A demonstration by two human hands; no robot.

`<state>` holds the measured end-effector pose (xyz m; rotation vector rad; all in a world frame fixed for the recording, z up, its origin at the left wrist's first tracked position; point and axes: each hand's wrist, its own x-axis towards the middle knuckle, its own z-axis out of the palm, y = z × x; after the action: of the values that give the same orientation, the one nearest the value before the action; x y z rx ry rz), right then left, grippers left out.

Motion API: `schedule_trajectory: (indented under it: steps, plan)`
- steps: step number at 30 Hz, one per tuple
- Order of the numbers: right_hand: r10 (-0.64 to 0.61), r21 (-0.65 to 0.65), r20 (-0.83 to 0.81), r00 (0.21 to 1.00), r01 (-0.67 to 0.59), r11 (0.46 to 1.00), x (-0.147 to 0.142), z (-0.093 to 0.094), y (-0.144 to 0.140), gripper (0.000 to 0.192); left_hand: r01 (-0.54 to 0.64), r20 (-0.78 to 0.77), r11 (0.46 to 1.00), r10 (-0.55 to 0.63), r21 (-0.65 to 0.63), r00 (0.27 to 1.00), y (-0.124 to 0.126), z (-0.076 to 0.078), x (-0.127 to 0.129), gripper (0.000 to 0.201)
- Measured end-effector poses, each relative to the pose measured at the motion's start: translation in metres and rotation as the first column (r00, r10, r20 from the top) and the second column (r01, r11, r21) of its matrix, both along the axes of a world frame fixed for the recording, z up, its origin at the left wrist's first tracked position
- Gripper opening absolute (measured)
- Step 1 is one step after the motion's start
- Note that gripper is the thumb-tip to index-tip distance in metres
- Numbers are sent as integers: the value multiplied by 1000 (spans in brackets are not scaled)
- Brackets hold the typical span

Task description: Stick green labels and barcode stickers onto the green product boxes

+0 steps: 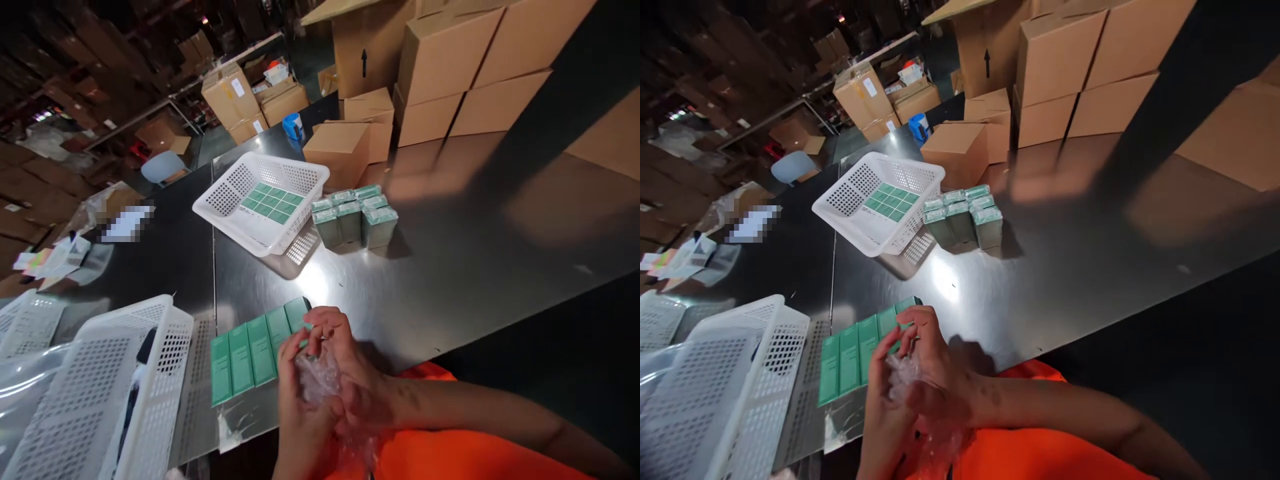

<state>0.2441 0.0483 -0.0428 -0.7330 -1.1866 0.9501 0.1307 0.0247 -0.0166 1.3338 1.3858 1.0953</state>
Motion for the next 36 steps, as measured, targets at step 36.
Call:
schedule_trajectory:
  steps: [36]
  plan:
    - [-17,-187,274,962,71,980,106,-32,-14,26,123,-391,914,41,386,920,50,-11,15,21]
